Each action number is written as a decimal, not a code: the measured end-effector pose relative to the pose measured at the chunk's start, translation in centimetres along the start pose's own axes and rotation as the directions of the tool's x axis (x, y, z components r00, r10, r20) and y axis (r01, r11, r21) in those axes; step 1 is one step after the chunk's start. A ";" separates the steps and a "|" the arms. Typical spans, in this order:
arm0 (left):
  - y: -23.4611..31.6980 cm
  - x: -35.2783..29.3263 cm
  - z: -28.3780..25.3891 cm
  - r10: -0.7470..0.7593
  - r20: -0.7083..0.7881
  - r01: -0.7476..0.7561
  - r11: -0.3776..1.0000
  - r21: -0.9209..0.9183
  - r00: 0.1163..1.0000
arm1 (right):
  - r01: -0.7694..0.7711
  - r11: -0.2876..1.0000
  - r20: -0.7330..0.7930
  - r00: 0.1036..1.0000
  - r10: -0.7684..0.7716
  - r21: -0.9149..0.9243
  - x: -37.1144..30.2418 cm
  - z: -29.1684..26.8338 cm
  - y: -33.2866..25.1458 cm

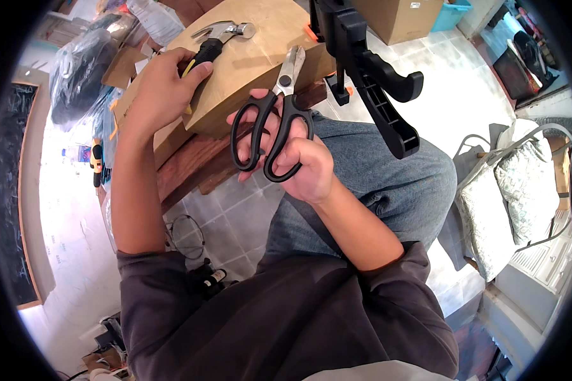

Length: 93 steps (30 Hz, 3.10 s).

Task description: The person sands the edge of a piece of wood by hand using a piece of sandpaper, after having secured the wood to a table with a clamp.

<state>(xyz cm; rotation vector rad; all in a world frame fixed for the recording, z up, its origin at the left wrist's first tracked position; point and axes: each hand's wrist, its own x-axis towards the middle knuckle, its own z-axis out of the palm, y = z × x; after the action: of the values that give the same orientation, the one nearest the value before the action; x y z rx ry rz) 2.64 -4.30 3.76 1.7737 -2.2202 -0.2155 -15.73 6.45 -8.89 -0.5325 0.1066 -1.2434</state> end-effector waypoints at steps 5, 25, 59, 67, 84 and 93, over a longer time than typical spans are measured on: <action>0.3 -0.7 0.7 0.020 -0.087 -0.038 0.977 -0.210 0.996 | -0.023 0.997 0.015 1.000 0.022 0.073 -0.2 0.4 0.1; 5.6 -4.5 2.1 0.219 -0.421 -0.344 0.905 -0.250 0.880 | -0.031 0.986 0.026 0.999 0.027 0.166 -0.1 -0.1 0.2; 6.3 -4.7 2.1 0.203 -0.400 -0.315 0.919 -0.236 0.894 | -0.027 0.986 -0.044 0.998 0.034 0.167 -0.2 0.5 0.5; 4.0 -5.1 2.5 0.172 -0.362 -0.275 0.927 -0.256 0.916 | -0.056 0.998 -0.094 0.994 0.057 0.014 -0.9 1.9 -0.8; 5.1 -4.3 1.9 0.275 -0.372 -0.327 0.941 -0.086 0.887 | -0.151 0.986 -0.035 0.988 0.154 0.064 -3.9 1.6 1.0; 5.9 -4.3 2.6 0.292 -0.409 -0.360 0.928 -0.098 0.864 | -0.138 0.990 -0.116 0.984 0.137 -0.003 -3.7 0.7 1.5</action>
<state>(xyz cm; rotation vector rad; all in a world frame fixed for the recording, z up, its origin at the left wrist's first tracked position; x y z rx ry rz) -2.83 1.11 2.52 1.1972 -2.0913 0.0209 -15.47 10.43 -9.71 -0.4553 0.2441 -1.1387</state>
